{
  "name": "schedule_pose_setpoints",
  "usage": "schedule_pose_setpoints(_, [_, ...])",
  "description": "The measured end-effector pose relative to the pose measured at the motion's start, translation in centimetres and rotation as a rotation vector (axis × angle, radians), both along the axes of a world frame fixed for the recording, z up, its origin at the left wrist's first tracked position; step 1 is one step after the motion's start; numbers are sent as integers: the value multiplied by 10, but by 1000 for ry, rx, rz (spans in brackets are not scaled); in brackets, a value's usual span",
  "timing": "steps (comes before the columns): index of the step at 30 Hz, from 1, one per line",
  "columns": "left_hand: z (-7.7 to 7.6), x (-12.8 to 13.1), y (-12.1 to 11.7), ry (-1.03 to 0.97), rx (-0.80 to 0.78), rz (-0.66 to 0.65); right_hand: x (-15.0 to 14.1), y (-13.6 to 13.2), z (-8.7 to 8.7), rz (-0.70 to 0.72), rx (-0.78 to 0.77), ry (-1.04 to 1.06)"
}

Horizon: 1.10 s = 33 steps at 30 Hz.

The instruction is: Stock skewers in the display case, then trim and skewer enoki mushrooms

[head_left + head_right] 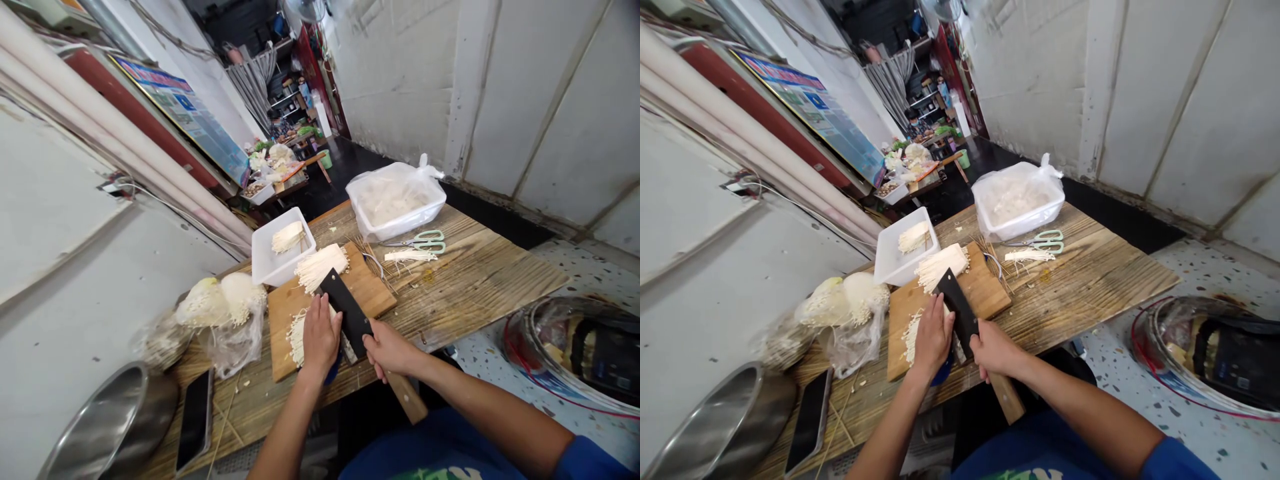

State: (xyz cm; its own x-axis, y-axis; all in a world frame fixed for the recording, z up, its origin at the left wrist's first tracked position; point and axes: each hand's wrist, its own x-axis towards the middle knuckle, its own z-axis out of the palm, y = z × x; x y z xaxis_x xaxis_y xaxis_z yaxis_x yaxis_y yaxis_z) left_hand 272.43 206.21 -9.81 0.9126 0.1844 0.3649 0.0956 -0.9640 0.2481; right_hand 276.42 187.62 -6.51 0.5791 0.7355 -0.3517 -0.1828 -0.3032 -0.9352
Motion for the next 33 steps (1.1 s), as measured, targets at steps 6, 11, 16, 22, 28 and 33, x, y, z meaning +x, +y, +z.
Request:
schedule_pose_setpoints(6, [26, 9, 7, 156, 52, -154, 2, -6, -7, -102, 98, 274])
schedule_pose_setpoints(11, [58, 24, 22, 356, 38, -308, 2, -7, -9, -114, 102, 307])
schedule_pose_setpoints(16, [70, 39, 28, 490, 73, -367, 1, -6, -16, -111, 118, 298])
schedule_pose_setpoints(22, [68, 41, 19, 401, 162, -387, -4, -18, -21, -99, 129, 300])
schedule_pose_setpoints(28, [27, 16, 7, 324, 10, -125, -7, -15, -23, -51, 149, 306])
schedule_pose_setpoints(33, [6, 12, -2, 278, -89, 45, -14, 0, -18, -50, 125, 324])
